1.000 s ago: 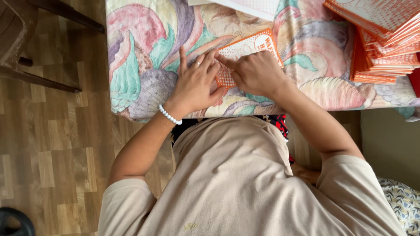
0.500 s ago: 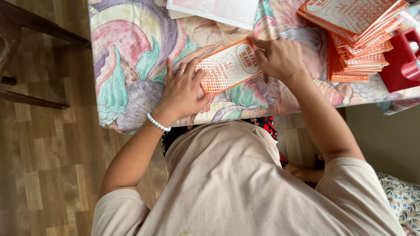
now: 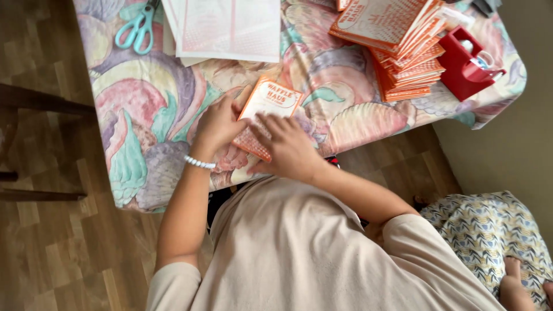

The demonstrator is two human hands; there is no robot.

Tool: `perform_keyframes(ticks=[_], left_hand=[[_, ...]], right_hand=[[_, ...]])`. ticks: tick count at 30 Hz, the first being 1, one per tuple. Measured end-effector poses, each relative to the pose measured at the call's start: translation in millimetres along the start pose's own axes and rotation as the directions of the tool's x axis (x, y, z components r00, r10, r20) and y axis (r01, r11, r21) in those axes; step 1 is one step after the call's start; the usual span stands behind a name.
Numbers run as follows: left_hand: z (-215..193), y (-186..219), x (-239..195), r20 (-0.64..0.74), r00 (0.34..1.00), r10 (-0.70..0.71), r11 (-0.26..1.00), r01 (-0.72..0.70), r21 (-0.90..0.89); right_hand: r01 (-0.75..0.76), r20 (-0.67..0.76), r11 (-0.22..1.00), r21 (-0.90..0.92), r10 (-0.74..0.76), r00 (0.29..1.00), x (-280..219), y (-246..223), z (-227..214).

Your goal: Folding and stacking paper waffle bags at a table in a packaging area.

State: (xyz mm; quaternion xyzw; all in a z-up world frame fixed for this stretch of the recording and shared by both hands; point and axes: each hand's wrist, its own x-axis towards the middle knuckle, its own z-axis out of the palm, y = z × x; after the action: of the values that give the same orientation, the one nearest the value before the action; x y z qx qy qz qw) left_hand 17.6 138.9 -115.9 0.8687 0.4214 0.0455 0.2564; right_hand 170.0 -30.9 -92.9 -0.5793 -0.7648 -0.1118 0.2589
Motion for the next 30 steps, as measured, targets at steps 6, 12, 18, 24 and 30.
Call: perform_keyframes(ticks=[6, 12, 18, 24, 30], left_hand=[[-32, 48, -60, 0.038, 0.997, 0.060, 0.561, -0.002, -0.828], [-2, 34, -78, -0.095, 0.989, 0.109, 0.039, -0.100, -0.994], [4, 34, -95, -0.044, 0.996, -0.071, 0.140, -0.034, -0.990], [8, 25, -98, -0.091, 0.995, -0.050, 0.071, -0.087, -0.994], [9, 21, -96, -0.087, 0.996, -0.008, 0.044, -0.086, -0.995]], right_hand=[[0.227, -0.265, 0.974, 0.027, -0.212, 0.941, -12, -6, -1], [0.345, -0.379, 0.938, -0.031, -0.331, 0.864, 18, 55, -93], [0.287, -0.559, 0.861, -0.420, -0.495, 0.665, 34, 147, -188], [0.075, -0.266, 0.850, -0.522, -0.246, 0.932, -3, 258, -168], [-0.273, 0.211, 0.862, -0.426, 0.388, 0.897, -17, 294, -146]])
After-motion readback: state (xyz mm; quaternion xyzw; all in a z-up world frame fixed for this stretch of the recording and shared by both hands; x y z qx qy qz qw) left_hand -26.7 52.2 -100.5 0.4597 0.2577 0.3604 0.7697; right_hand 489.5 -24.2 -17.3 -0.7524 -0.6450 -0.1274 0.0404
